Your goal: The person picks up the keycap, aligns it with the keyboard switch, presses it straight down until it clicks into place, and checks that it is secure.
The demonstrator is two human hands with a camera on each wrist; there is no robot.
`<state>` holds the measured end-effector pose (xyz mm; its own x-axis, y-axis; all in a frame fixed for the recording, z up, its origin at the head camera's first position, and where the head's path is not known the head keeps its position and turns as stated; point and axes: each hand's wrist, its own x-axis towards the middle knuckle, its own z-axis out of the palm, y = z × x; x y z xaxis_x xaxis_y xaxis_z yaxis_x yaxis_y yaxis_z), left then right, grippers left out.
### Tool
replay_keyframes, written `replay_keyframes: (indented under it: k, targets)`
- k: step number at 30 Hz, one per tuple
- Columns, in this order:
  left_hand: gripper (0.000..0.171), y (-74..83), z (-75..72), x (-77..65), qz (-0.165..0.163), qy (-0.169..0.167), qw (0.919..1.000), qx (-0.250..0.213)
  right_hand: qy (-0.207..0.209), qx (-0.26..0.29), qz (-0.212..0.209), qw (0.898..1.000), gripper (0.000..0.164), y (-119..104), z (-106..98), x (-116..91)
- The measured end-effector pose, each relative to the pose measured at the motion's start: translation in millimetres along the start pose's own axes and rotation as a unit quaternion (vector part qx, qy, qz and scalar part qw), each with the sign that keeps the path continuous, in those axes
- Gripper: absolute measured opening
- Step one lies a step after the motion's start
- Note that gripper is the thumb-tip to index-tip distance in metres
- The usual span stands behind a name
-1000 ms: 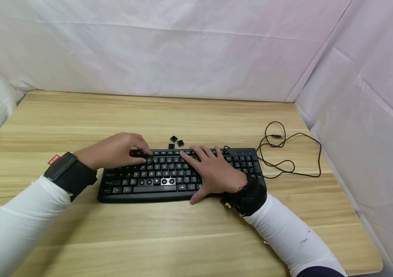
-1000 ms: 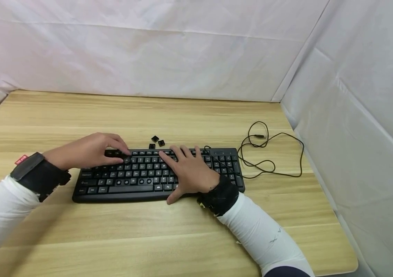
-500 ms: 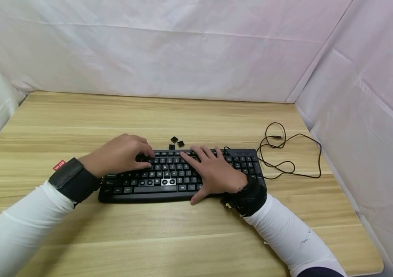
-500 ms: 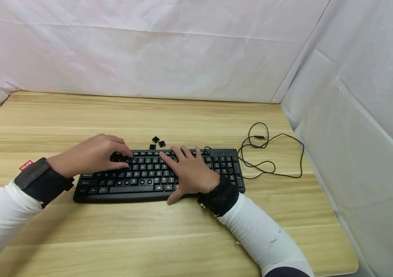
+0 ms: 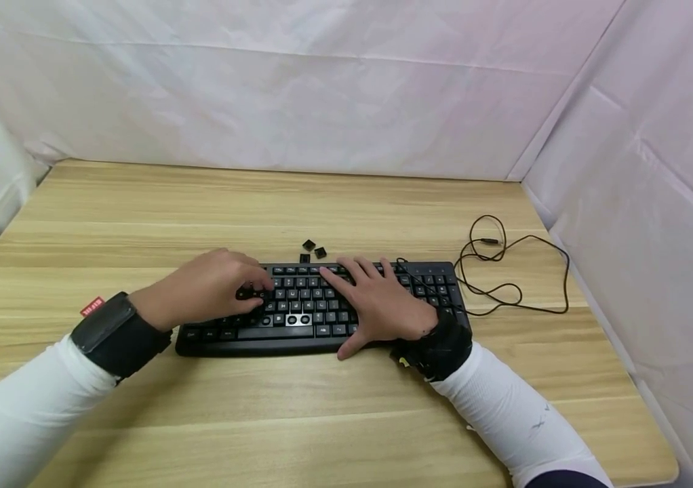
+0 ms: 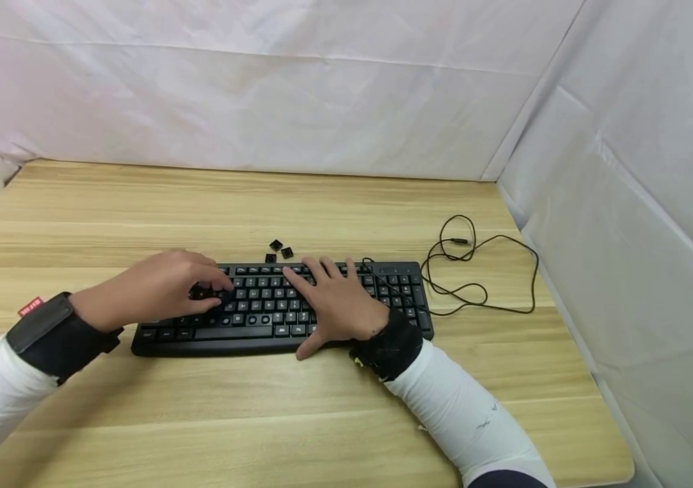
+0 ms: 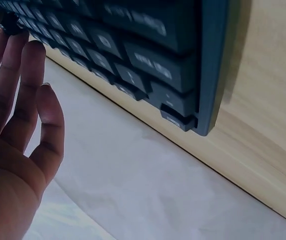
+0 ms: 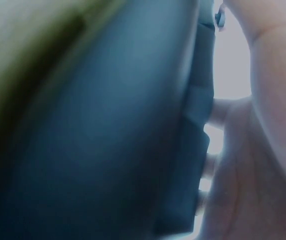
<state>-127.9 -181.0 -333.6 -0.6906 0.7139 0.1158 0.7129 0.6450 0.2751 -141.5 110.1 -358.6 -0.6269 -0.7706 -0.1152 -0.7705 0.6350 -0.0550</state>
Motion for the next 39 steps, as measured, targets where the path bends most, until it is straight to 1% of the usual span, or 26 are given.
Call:
replay_keyframes:
  k: [3, 6, 13, 17, 22, 28, 35, 39]
  targets:
    - [0.022, 7.1, 1.3, -6.5, 0.006, 0.003, 1.0000, 0.005, 0.001, -0.002, -0.001, 1.000, 0.130, 0, 0, 0]
    - [0.021, 11.9, 2.7, -12.9, 0.005, 0.003, 0.9999, 0.010, 0.000, -0.004, 0.001, 1.000, 0.131, 0, 0, 0]
    - [0.020, 14.6, 6.7, -22.9, -0.006, 0.007, 0.9999, 0.013, 0.001, 0.002, 0.004, 1.000, 0.130, 0, 0, 0]
    - [0.016, 15.6, 10.0, -25.8, -0.006, 0.015, 0.9996, 0.021, 0.001, 0.005, 0.003, 1.000, 0.130, 0, 0, 0]
    - [0.010, 17.1, 13.0, -28.8, 0.005, 0.037, 0.9983, 0.044, 0.004, 0.006, 0.004, 1.000, 0.131, 0, 0, 0]
    - [0.009, 18.8, 15.1, -32.1, 0.013, 0.056, 0.9962, 0.065, 0.002, 0.012, 0.004, 1.000, 0.131, 0, 0, 0]
    - [0.009, 21.1, 16.3, -35.5, 0.008, 0.064, 0.9948, 0.079, 0.002, 0.011, 0.004, 1.000, 0.130, 0, -1, -1]
    - [0.008, 23.2, 18.8, -37.0, 0.004, 0.076, 0.9942, 0.076, 0.006, 0.010, 0.001, 1.000, 0.130, -1, -1, -1]
